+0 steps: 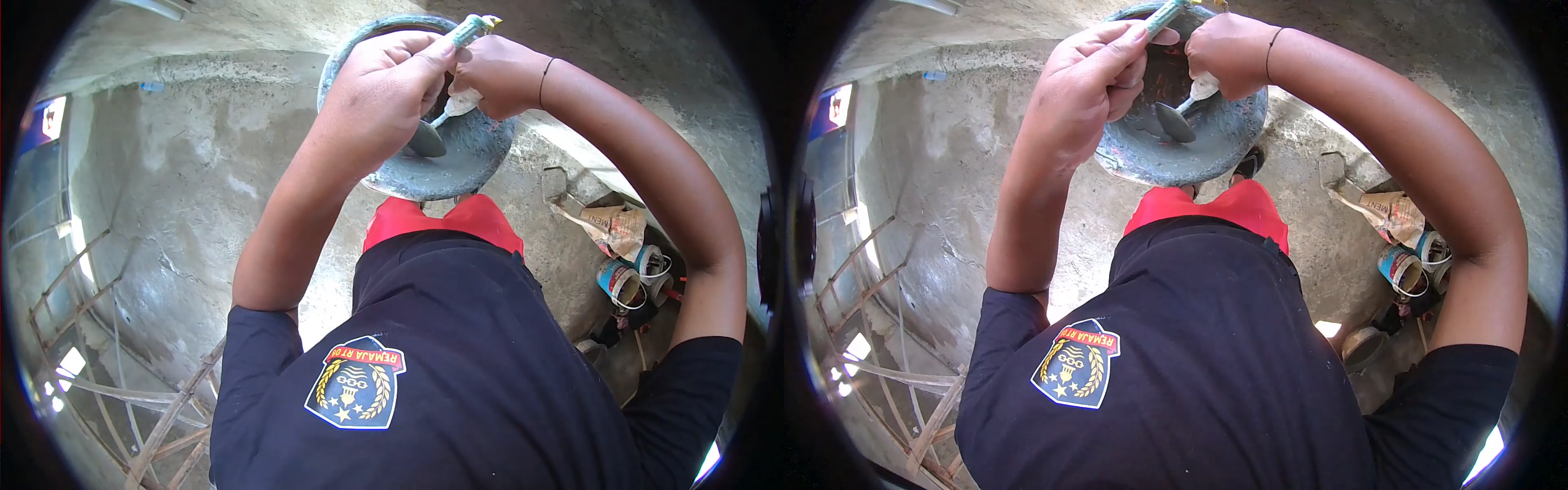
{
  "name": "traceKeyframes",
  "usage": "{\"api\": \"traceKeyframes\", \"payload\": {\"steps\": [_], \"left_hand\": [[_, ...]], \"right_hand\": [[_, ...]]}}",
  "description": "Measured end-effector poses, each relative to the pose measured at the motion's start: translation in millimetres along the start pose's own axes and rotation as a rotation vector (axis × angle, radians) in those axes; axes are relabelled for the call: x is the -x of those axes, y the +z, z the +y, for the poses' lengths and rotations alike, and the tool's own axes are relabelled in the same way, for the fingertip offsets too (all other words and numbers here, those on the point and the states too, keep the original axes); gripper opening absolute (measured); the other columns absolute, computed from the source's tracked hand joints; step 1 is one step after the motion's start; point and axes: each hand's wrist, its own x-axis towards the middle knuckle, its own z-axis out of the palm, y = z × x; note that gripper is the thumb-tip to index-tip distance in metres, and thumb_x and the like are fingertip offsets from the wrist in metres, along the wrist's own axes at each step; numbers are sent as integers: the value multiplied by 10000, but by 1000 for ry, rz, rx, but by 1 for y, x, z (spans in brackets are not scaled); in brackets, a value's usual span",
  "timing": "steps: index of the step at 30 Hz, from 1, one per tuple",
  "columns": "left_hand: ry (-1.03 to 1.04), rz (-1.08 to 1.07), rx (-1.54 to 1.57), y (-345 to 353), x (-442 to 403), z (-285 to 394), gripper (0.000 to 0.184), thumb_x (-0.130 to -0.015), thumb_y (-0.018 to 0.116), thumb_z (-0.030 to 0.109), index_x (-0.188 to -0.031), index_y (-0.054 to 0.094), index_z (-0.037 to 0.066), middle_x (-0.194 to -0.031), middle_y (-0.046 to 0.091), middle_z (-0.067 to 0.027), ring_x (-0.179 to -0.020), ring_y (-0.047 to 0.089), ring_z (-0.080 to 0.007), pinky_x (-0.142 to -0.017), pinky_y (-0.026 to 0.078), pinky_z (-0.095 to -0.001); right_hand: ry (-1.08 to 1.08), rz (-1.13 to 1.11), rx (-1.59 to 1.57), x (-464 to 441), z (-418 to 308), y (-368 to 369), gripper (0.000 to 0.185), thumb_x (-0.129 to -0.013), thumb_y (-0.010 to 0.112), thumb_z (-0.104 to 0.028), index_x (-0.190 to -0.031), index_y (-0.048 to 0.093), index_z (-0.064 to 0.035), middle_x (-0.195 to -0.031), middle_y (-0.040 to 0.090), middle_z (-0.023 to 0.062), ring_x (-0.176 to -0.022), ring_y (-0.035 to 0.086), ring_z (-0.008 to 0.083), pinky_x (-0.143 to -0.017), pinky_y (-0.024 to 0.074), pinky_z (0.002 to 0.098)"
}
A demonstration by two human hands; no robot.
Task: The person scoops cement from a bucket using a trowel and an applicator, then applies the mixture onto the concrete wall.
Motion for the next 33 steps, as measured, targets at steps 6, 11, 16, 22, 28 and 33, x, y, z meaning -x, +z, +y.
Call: {"api": "traceKeyframes", "payload": {"steps": [6,11,16,22,28,33], "left_hand": [[-178,-156,289,-9,2,1,216,-962,473,178,-962,585,-7,-596,363,63,-477,262,-23,-427,192,-208],[-197,-102,286,-20,12,12,253,-973,443,168,-1078,556,-33,-595,317,66,-447,220,-26,-412,158,-215],[-171,47,230,-34,21,18,379,-995,387,228,-1203,509,-64,-633,254,76,-465,196,-17,-421,148,-204],[-90,210,254,-51,27,22,385,-996,384,218,-1217,488,-79,-621,245,75,-464,194,-22,-420,152,-204],[-37,313,350,-61,24,30,340,-989,405,226,-1146,521,-53,-603,264,70,-465,198,-37,-428,154,-214],[-85,323,357,-54,10,27,338,-991,403,231,-1151,523,-42,-600,263,71,-463,195,-36,-429,151,-214]], "right_hand": [[65,106,-168,9,-5,16,424,-594,662,-93,-1012,710,-137,-867,632,90,-868,633,278,-769,514,388],[97,260,-404,8,-25,43,413,-647,697,-172,-1054,690,-104,-881,611,105,-854,618,303,-754,490,401],[289,307,-512,5,-47,54,390,-688,668,-210,-1067,696,-121,-963,645,82,-926,621,276,-810,499,372],[409,518,-763,21,-59,48,406,-707,686,-247,-1084,681,-96,-927,647,107,-874,622,295,-771,497,381],[501,687,-822,70,-64,80,420,-736,699,-240,-1105,637,-50,-997,629,138,-871,617,311,-772,492,354],[530,790,-877,114,-68,118,398,-739,701,-162,-1109,625,-35,-957,621,133,-856,614,302,-773,486,338]]}}
